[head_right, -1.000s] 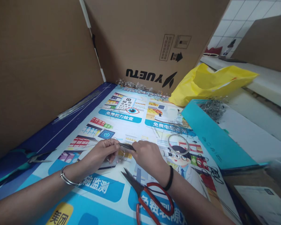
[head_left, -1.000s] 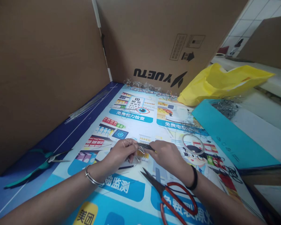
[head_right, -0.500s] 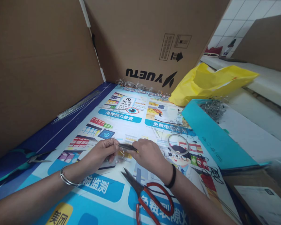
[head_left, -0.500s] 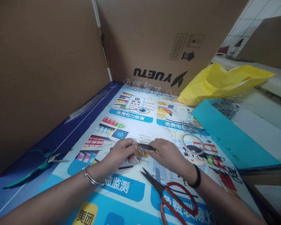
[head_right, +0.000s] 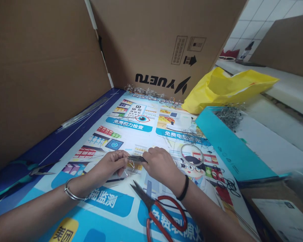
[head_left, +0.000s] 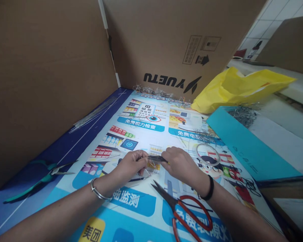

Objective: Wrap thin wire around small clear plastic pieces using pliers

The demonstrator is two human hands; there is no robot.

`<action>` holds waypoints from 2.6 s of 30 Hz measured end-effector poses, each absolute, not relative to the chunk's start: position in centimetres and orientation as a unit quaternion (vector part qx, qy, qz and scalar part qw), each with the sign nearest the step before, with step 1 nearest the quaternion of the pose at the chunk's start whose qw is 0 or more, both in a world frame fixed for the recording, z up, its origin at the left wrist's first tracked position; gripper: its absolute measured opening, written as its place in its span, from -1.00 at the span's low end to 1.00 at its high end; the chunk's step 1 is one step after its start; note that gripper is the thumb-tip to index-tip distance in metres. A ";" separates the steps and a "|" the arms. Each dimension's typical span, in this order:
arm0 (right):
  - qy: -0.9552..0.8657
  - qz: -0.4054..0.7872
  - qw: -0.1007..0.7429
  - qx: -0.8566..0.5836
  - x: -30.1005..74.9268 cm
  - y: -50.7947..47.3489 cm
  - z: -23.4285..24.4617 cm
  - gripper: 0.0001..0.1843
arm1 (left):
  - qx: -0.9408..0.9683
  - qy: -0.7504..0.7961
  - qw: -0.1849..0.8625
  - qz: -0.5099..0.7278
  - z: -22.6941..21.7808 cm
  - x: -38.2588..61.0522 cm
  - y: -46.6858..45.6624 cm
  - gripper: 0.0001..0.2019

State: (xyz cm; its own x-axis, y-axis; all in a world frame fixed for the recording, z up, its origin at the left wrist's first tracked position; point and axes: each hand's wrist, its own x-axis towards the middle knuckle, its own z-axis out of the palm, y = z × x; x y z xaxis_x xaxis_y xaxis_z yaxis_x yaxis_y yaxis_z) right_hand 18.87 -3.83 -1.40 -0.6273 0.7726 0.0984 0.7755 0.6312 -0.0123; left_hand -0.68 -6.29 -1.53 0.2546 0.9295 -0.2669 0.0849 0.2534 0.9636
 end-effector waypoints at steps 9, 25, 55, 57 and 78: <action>-0.895 0.012 0.030 -0.445 18.7 -3.9 -1.5 -0.79 | 0.514 0.507 0.608 0.330 -1.6 -0.8 -6.3 -0.84; -0.883 0.079 0.041 -0.461 18.7 -3.9 -1.3 -0.61 | 0.464 0.486 0.640 0.373 -1.9 -0.7 -6.2 -0.81; -0.944 0.089 0.111 -0.299 19.6 -3.0 -2.6 -0.83 | 0.515 0.321 0.768 0.203 -1.5 -2.9 -5.1 -0.87; -0.944 0.088 0.119 -0.295 19.5 -3.0 -2.8 -0.81 | 0.504 0.316 0.778 0.203 -1.6 -3.0 -5.0 -0.87; -0.950 0.054 0.100 -0.291 19.1 -3.4 -3.1 -0.82 | 0.492 0.307 0.798 0.161 -1.3 -3.2 -4.9 -0.92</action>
